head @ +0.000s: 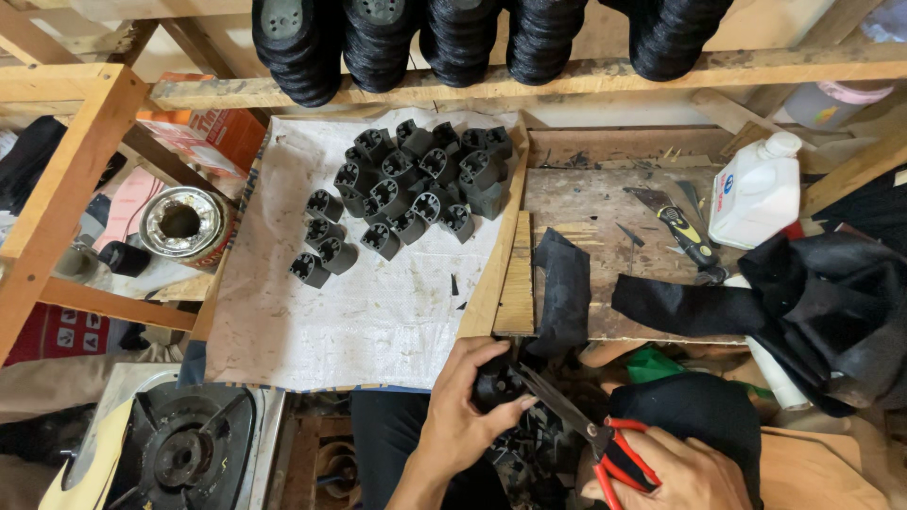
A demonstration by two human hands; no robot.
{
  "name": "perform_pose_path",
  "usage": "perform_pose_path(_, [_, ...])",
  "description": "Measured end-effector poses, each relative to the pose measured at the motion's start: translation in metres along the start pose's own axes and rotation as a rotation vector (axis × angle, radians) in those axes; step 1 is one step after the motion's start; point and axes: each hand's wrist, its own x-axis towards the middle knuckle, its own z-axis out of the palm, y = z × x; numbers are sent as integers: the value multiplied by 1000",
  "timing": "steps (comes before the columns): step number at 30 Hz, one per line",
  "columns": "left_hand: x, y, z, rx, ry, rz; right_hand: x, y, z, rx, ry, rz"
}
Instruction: The person repeatedly picks small black plastic components from a pile, wraps a strip of black fabric around each one, and trims the excess with red-handled scissors. The wrapped components are placed back on the pile after trimming.
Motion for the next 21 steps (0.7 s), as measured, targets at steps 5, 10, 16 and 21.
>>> perform_pose_path(5, [-1,-4,7,87,22,141,-4,-3,2,-151,-16,-93])
perform_pose_path(10, [-5,-8,12,138,37,177,-5,2,14,-71,-97,136])
perform_pose_path(16, [-10,-13,22,109,69,138,-5,8,27,430,-248,374])
perform_pose_path(21, [-12,-16,25,37,128,106,-1,0,21,653,-482,566])
